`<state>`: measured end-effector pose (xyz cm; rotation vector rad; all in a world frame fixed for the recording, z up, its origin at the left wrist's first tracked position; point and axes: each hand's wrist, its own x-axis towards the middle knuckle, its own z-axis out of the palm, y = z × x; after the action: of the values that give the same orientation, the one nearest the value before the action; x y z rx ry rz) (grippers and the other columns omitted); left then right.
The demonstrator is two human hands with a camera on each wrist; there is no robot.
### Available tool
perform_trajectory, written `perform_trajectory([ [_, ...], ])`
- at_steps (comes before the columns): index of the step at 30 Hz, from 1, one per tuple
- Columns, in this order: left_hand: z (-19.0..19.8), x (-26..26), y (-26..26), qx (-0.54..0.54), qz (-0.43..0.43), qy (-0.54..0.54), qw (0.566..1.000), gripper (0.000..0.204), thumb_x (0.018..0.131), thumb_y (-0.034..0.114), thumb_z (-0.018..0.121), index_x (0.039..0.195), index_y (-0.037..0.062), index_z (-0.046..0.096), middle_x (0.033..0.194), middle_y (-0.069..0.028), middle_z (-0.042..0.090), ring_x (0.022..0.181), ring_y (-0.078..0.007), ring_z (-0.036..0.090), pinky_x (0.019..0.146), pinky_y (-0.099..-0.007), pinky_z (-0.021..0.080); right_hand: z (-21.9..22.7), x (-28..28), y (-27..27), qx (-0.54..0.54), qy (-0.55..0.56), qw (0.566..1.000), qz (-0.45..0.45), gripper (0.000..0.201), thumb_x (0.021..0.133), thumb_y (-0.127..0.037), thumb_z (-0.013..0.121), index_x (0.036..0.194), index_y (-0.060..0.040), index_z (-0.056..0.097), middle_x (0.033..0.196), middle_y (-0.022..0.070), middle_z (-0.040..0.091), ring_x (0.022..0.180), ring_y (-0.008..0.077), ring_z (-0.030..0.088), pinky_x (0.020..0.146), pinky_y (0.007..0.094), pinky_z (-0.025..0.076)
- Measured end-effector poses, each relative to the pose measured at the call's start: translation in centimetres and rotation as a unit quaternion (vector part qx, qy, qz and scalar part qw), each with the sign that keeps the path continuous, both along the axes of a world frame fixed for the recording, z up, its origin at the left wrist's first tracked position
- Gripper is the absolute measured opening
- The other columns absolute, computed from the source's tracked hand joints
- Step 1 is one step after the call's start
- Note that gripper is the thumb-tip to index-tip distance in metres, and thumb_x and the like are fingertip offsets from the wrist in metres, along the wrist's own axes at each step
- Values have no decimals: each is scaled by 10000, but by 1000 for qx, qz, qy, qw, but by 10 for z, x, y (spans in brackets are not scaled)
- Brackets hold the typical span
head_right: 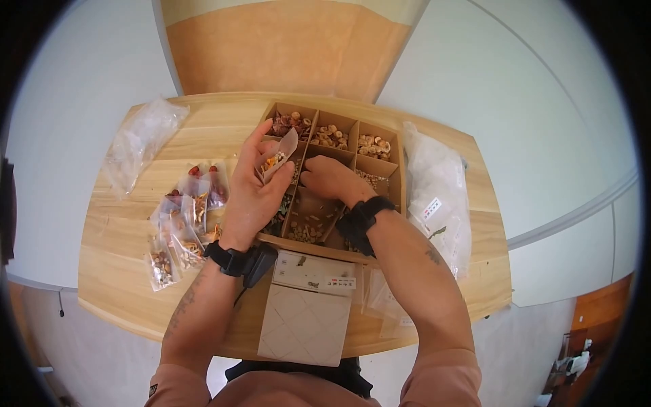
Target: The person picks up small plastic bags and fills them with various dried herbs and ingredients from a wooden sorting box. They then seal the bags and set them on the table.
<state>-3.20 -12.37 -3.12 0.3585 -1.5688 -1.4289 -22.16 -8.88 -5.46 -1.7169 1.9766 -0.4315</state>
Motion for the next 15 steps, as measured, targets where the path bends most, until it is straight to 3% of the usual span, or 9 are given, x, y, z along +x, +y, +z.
perform_trajectory([
  [9, 1, 1, 0, -15, 21, -25, 999, 640, 907, -28, 620, 1486, 52, 360, 1130, -60, 569, 1014, -107, 566, 856, -224, 472, 5, 0, 0, -20, 20, 999, -29, 321, 882, -221, 544, 962, 65, 668, 996, 286, 658, 963, 432, 639, 881, 448, 496],
  [12, 2, 1, 1, 8, 10, -16, 1000, 637, 905, -28, 622, 1483, 56, 367, 1135, -62, 570, 1021, -111, 565, 862, -227, 472, 29, 4, 5, -9, -6, 998, -57, 289, 891, -201, 553, 909, 62, 672, 898, 227, 688, 778, 326, 671, 697, 409, 526],
  [15, 4, 2, 2, 14, 12, -26, 1000, 634, 904, -27, 623, 1480, 60, 373, 1138, -61, 570, 1032, -113, 564, 870, -230, 471, 52, 8, 11, 38, -248, 945, -212, 243, 914, -190, 555, 900, 27, 663, 787, 108, 646, 602, 166, 571, 490, 317, 439],
])
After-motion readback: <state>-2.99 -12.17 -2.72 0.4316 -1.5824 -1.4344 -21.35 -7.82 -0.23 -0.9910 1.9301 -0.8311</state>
